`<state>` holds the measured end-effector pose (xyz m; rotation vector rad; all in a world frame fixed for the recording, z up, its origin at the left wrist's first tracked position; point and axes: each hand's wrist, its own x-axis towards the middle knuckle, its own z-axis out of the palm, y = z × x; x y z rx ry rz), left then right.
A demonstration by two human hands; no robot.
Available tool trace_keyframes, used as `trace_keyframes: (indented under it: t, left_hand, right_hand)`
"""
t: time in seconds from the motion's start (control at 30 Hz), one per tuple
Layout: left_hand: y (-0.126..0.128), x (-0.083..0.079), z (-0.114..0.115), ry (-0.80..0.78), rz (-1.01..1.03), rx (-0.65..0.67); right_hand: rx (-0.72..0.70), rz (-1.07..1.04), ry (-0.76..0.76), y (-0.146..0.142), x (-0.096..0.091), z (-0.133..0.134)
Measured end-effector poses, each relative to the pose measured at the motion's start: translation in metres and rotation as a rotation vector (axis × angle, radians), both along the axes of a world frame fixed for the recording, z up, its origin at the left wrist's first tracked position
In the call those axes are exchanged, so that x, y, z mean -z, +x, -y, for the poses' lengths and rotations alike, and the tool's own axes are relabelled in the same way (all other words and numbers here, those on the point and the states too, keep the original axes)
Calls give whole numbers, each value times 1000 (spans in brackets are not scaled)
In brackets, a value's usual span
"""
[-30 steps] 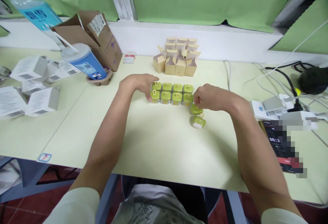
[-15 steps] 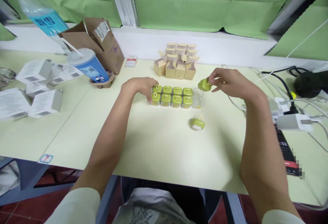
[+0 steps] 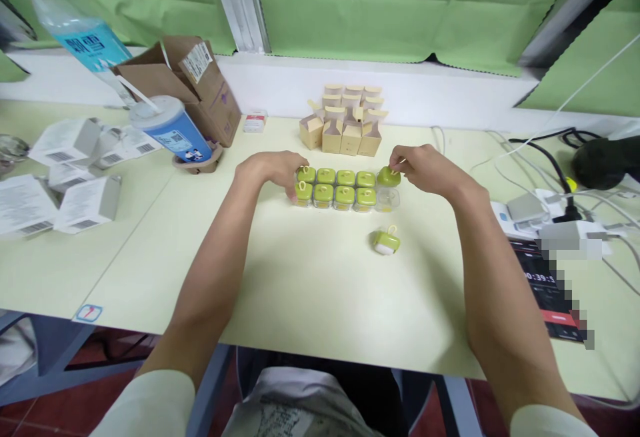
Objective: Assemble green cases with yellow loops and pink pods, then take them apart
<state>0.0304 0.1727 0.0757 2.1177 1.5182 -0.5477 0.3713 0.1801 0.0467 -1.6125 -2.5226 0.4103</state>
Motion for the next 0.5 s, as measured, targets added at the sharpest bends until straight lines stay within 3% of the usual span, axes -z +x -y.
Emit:
trace_keyframes:
  t: [0.17,0.3,0.5]
  left_hand:
    - [2,-1,0,4,-26,2]
    - [3,-1,1,14,-43,-34]
    - [4,-2,2,5,-44,-16]
  right_hand:
    - [11,16,-1,1,4,-1]
    - [-5,32,82,4,9,-2]
    - [6,164,126,-2,11,0]
